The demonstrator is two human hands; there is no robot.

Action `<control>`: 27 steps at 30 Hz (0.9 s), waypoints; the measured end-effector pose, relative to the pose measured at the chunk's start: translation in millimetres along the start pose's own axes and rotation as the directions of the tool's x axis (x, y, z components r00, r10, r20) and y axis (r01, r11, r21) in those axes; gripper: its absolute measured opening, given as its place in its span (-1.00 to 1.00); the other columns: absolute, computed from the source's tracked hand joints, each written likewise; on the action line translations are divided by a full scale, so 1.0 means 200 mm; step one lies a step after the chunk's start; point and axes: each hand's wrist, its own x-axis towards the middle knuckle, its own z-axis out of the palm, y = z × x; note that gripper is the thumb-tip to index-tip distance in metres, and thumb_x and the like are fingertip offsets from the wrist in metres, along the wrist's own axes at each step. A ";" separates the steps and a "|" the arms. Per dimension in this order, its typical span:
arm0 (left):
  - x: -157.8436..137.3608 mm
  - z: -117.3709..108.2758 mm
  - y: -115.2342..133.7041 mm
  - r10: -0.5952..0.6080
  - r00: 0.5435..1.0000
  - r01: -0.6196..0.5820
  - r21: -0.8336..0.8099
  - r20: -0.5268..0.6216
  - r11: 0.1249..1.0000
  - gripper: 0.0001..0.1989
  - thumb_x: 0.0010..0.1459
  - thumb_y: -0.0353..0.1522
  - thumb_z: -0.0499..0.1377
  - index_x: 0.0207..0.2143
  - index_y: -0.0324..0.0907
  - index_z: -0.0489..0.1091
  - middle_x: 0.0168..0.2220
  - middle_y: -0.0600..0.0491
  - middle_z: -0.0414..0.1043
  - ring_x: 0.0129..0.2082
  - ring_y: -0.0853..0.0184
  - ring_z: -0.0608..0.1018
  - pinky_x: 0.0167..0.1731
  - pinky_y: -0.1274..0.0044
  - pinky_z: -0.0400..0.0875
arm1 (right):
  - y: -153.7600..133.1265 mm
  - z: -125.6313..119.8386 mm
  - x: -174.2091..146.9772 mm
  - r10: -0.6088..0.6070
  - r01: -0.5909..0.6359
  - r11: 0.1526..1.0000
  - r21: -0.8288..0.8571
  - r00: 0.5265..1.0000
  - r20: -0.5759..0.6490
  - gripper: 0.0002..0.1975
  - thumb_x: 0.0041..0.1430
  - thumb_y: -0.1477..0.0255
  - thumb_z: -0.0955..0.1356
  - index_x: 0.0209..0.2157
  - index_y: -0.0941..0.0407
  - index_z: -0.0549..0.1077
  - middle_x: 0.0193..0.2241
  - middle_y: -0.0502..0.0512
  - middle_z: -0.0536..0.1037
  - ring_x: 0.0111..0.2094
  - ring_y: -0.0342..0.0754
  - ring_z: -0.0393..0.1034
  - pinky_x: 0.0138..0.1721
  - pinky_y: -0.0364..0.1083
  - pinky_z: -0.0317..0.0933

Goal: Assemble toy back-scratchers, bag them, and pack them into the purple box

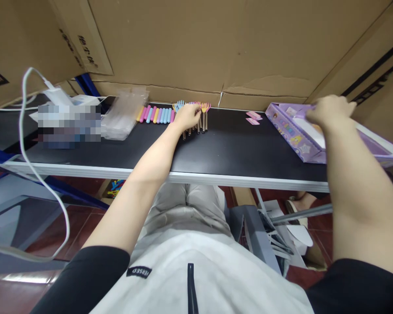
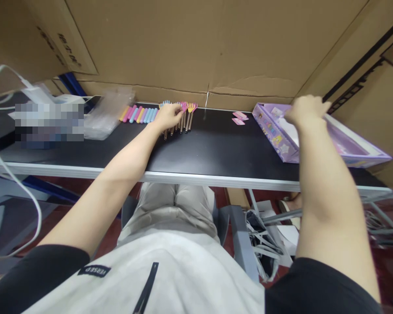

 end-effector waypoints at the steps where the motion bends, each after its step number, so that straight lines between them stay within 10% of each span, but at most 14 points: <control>1: 0.00 0.00 0.00 0.002 1.000 -0.002 -0.011 0.000 1.000 -0.85 0.28 -0.43 0.16 -0.39 -0.13 0.44 -0.30 -0.11 0.50 0.01 -0.01 0.53 0.15 0.21 0.31 | -0.10 -0.06 -0.07 -0.050 0.049 0.998 0.038 0.999 0.014 -0.54 0.29 0.47 0.47 0.14 0.47 0.56 0.13 0.78 0.45 0.30 0.44 0.31 0.07 0.25 0.18; 6: 0.01 0.00 -0.01 0.004 1.000 -0.005 -0.058 -0.010 0.998 -0.85 0.26 -0.43 0.18 -0.41 -0.13 0.43 -0.33 -0.09 0.49 0.02 0.01 0.52 0.18 0.22 0.29 | -0.55 -0.22 -0.36 -0.354 0.348 0.885 0.310 0.934 -0.037 -0.62 0.40 0.48 0.34 0.12 0.38 0.60 0.11 0.63 0.54 0.26 0.39 0.38 0.20 0.24 0.21; 14: -0.01 -0.02 -0.01 -0.098 0.988 0.099 0.004 -0.117 0.995 -0.88 0.30 -0.37 0.17 -0.24 -0.15 0.52 -0.18 -0.11 0.59 0.15 0.01 0.52 0.23 0.28 0.30 | -1.09 -0.09 -0.47 -0.659 0.603 0.628 0.492 0.748 -0.076 -0.67 0.35 0.32 0.41 0.00 0.24 0.65 -0.02 0.34 0.63 0.12 0.28 0.52 0.19 0.26 0.33; 23: 0.10 -0.24 -0.03 -0.385 0.825 0.283 -0.287 -0.414 0.915 -0.78 0.29 -0.55 0.12 -0.41 -0.23 0.46 -0.37 0.05 0.58 -0.19 0.30 0.62 -0.06 0.49 0.44 | -1.08 -0.02 -0.64 -0.728 0.643 0.631 0.435 0.685 0.044 -0.58 0.35 0.48 0.30 0.17 0.16 0.59 0.20 0.30 0.53 0.23 0.24 0.41 0.26 0.19 0.28; 27: 0.01 -0.38 -0.16 -0.437 0.787 0.424 -0.134 -0.435 0.896 -0.83 0.27 -0.49 0.14 -0.26 -0.27 0.55 -0.13 -0.08 0.66 -0.02 0.16 0.60 0.08 0.35 0.43 | -1.08 -0.01 -0.61 -0.712 0.616 0.628 0.476 0.702 0.031 -0.55 0.32 0.49 0.30 0.18 0.16 0.59 0.18 0.29 0.56 0.22 0.24 0.43 0.27 0.21 0.28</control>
